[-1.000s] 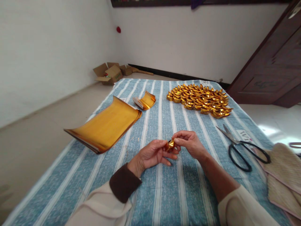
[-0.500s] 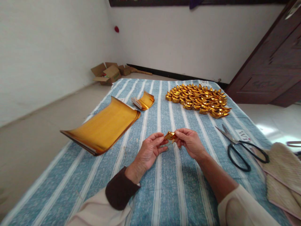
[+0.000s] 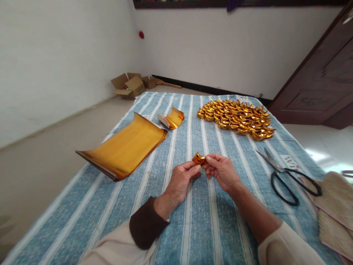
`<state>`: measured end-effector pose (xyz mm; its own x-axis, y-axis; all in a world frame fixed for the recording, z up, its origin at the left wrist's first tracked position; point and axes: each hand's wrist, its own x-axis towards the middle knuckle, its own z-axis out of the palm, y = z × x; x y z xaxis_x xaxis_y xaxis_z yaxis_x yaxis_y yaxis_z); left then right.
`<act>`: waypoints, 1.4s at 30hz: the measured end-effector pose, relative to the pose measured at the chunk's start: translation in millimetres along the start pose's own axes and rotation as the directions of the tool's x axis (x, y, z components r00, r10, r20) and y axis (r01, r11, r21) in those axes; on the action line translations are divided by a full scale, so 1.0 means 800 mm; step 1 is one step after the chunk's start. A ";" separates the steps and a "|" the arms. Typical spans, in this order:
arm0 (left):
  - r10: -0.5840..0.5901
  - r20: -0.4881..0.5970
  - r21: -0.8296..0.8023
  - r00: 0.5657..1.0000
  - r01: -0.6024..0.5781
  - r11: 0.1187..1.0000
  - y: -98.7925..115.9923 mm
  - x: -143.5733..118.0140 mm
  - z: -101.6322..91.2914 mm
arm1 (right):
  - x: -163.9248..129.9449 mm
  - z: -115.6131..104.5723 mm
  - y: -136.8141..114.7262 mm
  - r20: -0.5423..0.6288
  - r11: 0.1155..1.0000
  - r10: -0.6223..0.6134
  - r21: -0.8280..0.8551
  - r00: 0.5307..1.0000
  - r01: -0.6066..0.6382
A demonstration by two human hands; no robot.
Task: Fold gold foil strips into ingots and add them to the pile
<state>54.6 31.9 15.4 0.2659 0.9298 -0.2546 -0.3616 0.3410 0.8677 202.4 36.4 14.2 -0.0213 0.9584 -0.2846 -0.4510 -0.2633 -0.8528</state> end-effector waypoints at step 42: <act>-0.099 0.027 -0.198 0.995 0.102 0.975 0.007 0.006 -0.013 | -0.005 -0.013 0.020 0.267 0.604 -0.527 -0.551 0.807 0.576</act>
<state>44.9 40.0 14.7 0.3241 0.8873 -0.3279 -0.5025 0.4552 0.7351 204.4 27.5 -3.0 -0.0176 0.9416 0.3364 0.2074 0.3326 -0.9200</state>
